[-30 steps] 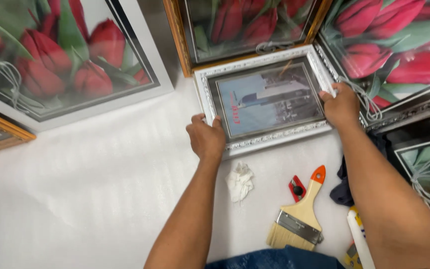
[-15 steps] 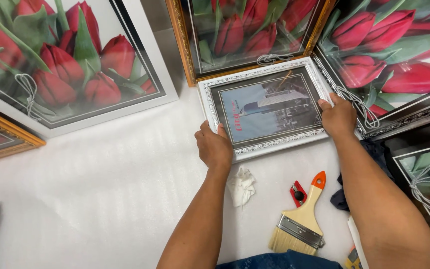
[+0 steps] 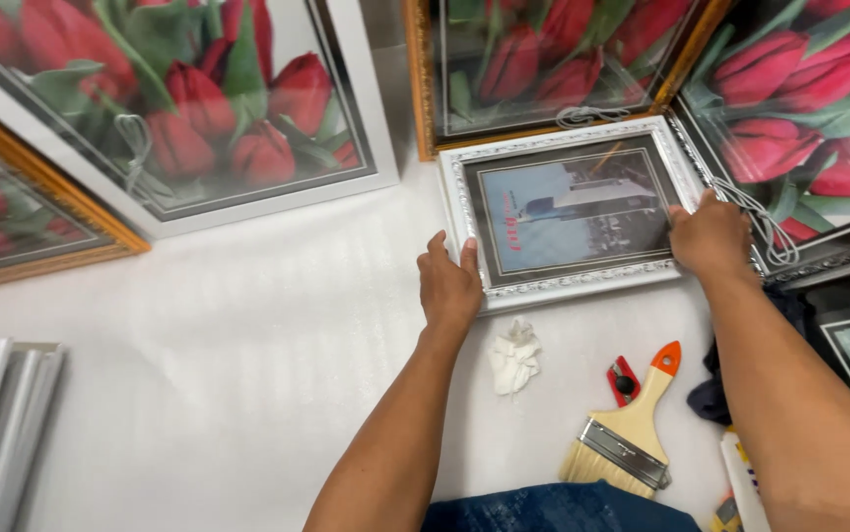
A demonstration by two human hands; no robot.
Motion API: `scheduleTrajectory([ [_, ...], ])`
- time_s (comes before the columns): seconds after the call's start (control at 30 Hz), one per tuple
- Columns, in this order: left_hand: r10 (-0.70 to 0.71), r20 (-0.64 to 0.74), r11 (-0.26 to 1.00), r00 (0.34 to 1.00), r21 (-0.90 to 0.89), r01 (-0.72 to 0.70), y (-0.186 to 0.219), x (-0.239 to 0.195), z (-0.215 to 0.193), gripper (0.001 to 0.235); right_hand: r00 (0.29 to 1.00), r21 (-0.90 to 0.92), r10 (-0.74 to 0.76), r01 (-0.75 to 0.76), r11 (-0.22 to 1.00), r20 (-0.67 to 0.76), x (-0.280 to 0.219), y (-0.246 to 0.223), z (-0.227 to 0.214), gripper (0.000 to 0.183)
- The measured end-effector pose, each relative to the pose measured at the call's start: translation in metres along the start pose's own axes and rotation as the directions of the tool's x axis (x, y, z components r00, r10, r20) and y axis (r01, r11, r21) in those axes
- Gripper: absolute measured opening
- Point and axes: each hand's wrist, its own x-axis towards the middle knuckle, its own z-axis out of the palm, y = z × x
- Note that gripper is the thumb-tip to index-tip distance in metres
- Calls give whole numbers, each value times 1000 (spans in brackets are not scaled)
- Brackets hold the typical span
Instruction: Framing a picture by cleaning the glass, peeling protective film, and assembling the frame components.
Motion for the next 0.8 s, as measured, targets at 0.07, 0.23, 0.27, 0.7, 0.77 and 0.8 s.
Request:
scheduleTrajectory([
  [0.07, -24, 9, 999, 1000, -24, 24, -12, -16, -29, 63, 994, 79, -65, 72, 994, -83, -26, -18, 2, 55],
  [0.23, -57, -38, 997, 998, -48, 55, -61, -64, -114, 65, 884, 91, -360, 402, 911, -299, -97, -75, 34, 51],
  [0.27, -72, -52, 997, 996, -29, 70, -71, -75, -135, 64, 860, 92, -413, 457, 885, -301, -119, -96, 33, 49],
  [0.7, -204, -645, 974, 736, -209, 87, -230, -244, -504, 34, 486, 476, -873, 779, 408, -47, -421, -481, 16, 33],
  [0.77, -230, -764, 973, 602, -191, 129, -270, -278, -539, 35, 427, 515, -904, 778, 360, -13, -465, -533, 9, 38],
  [0.8, -237, -846, 969, 478, -174, 173, -288, -290, -554, 37, 392, 549, -920, 763, 342, 29, -483, -559, 4, 44],
])
